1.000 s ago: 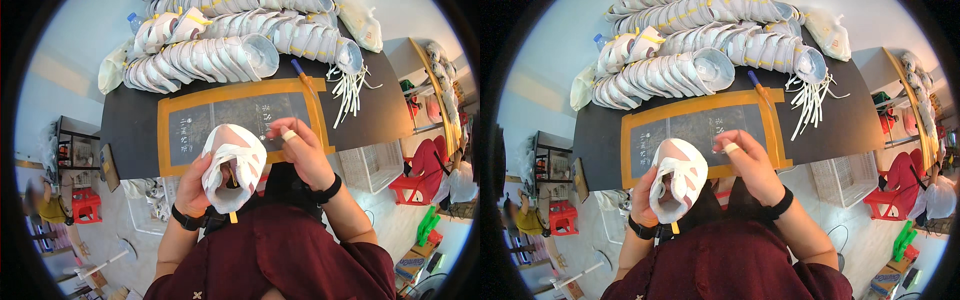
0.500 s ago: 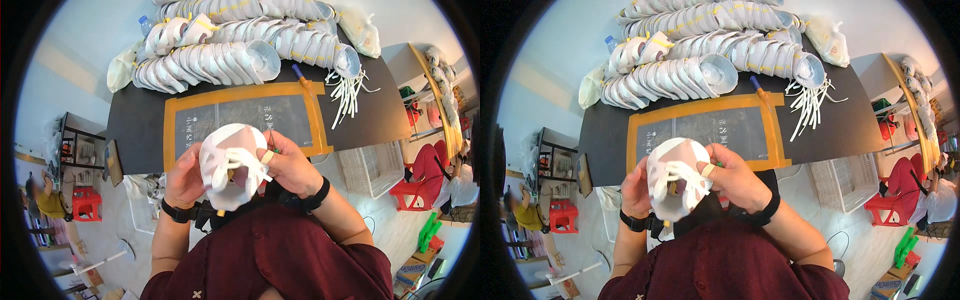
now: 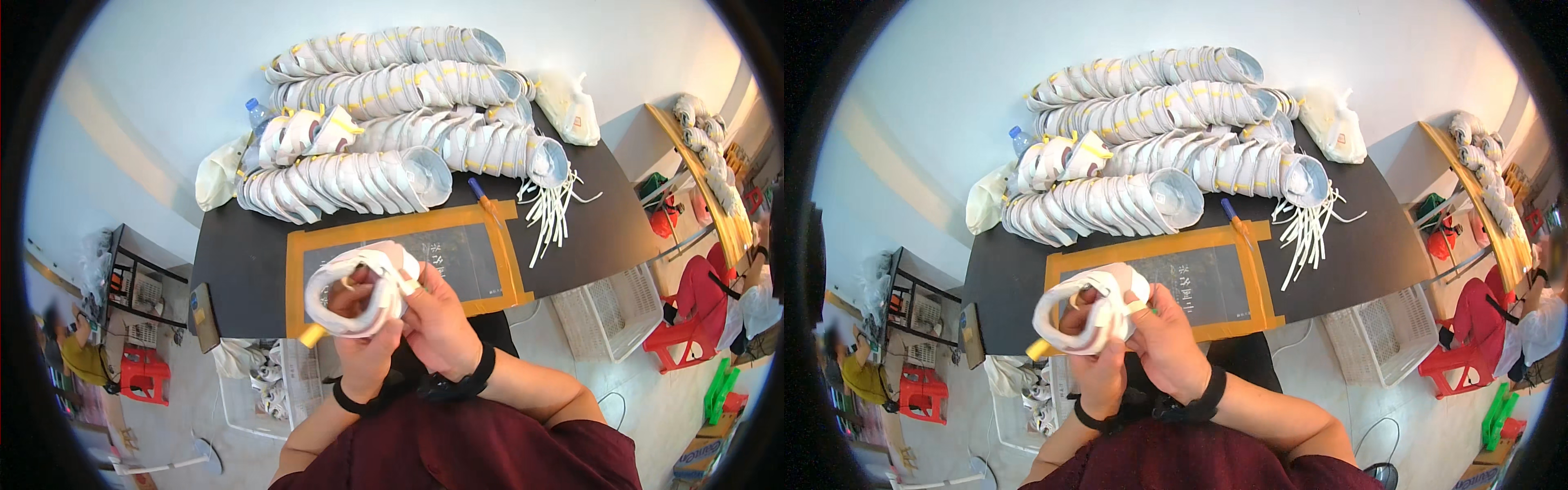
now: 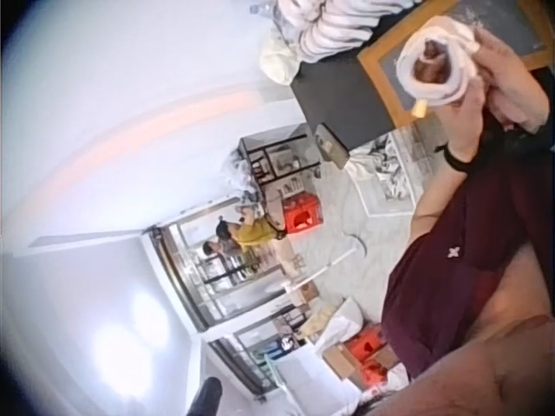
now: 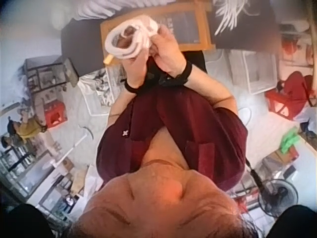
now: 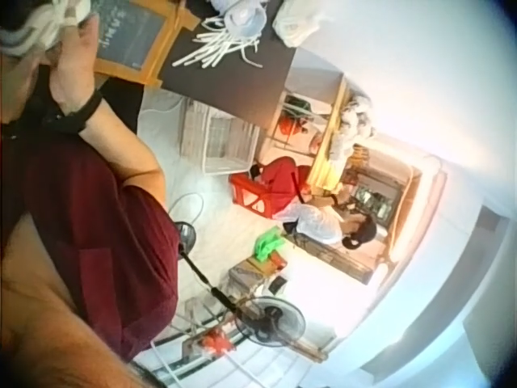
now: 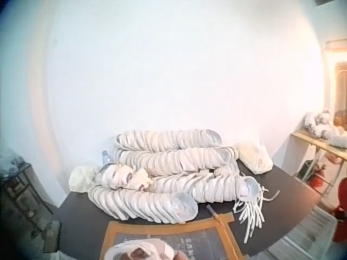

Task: Manually assembling and trimming components of a shoe upper using a small hand tool.

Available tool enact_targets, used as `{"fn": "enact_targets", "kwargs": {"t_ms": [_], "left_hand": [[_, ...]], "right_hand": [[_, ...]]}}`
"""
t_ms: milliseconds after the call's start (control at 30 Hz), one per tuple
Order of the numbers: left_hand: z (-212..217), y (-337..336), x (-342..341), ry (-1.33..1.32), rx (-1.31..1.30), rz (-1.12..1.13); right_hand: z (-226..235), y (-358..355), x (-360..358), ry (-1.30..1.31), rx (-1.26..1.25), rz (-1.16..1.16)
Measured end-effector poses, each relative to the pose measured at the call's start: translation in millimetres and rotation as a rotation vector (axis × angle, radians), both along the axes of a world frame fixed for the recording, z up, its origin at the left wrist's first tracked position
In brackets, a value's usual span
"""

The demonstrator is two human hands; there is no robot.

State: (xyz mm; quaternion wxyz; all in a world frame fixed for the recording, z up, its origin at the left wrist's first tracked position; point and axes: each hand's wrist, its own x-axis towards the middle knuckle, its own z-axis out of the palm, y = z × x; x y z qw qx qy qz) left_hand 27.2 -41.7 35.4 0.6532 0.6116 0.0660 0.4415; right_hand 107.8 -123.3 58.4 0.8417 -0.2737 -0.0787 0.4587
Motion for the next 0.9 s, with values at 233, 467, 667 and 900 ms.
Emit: {"fn": "enact_targets", "kwargs": {"t_ms": [233,467,667,900], "left_hand": [[-1.0,50.3,-9.3,-0.004,-0.823,-0.352],[-13.8,44.1,-20.2,-0.006,-1.023,-0.639],[-10.1,34.5,-19.3,0.104,-0.978,-0.544],[-6.5,16.1,-25.3,0.208,-0.76,-0.376]], "right_hand": [[-26.1,-26.8,14.6,-0.592,-0.364,-0.019],[-3.7,-20.3,37.0,-1.242,-0.339,-0.232],[-12.1,-13.5,28.6,-1.159,-0.364,-0.083],[-33.2,-14.0,25.6,-1.097,-0.34,-0.111]]}}
